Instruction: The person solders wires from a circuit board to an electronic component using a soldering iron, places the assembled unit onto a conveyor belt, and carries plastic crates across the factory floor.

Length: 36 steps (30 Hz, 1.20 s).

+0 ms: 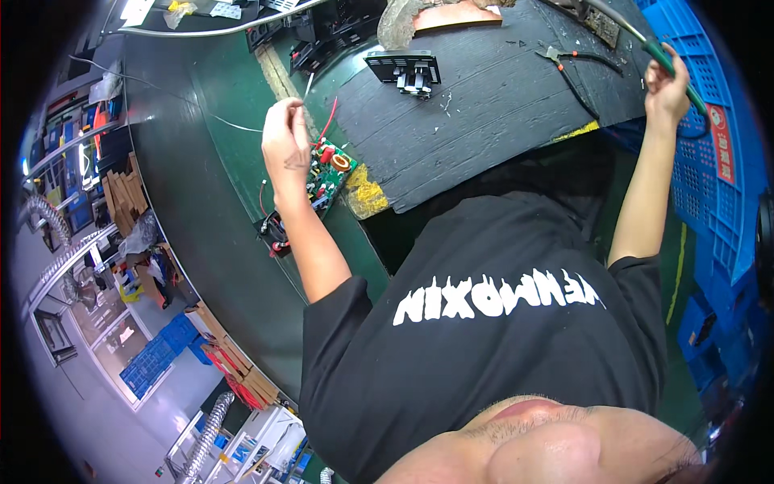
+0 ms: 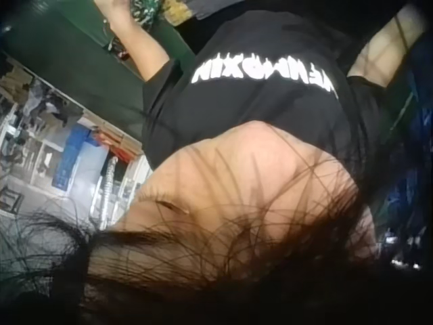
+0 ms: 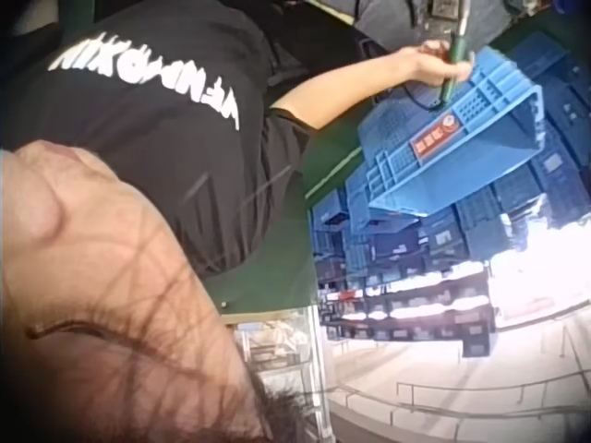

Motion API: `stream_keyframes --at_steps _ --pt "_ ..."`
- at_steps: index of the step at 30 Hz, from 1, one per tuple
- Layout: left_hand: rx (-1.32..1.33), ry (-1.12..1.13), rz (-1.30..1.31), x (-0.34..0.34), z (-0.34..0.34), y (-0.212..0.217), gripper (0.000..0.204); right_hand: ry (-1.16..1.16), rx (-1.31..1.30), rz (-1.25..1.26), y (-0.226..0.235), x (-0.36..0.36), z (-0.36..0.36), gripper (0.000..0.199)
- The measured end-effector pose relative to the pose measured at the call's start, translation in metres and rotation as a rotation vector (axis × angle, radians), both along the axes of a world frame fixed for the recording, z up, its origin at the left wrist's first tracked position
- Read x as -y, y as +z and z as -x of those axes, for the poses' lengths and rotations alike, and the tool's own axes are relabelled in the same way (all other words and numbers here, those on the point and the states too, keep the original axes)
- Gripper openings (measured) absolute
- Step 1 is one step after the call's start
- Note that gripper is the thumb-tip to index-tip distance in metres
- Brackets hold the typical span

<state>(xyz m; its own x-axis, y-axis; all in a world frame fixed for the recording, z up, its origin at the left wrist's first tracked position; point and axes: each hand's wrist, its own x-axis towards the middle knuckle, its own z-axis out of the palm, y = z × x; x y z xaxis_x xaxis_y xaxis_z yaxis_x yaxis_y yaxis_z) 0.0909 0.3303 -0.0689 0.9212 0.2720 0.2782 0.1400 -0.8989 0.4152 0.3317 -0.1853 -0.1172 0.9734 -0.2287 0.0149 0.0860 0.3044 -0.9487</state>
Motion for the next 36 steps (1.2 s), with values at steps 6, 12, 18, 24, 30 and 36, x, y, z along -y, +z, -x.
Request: stream_keyframes --at_steps 6,12,18,24,30,36 --pt "0.238 -0.204 0.078 0.076 0.020 -0.008 0.025 -0.045 0.034 -0.117 0.000 0.029 0.054 0.047" --pt "0.325 -0.282 0.010 0.103 0.018 -0.036 0.026 0.225 0.041 -0.154 -0.005 0.006 0.143 0.052" --pt "0.302 -0.214 0.047 0.114 0.015 -0.045 0.024 0.355 -0.075 -0.195 -0.008 -0.065 0.212 0.053" --pt "0.292 -0.169 0.013 0.126 0.008 -0.046 0.018 0.385 -0.120 -0.236 -0.014 -0.097 0.220 0.047" --pt "0.300 -0.129 0.023 0.121 0.002 -0.059 0.018 0.418 -0.128 -0.128 -0.016 -0.113 0.216 0.044" --pt "0.300 -0.125 0.034 0.118 0.003 -0.067 0.018 0.403 -0.130 -0.096 -0.013 -0.119 0.214 0.043"
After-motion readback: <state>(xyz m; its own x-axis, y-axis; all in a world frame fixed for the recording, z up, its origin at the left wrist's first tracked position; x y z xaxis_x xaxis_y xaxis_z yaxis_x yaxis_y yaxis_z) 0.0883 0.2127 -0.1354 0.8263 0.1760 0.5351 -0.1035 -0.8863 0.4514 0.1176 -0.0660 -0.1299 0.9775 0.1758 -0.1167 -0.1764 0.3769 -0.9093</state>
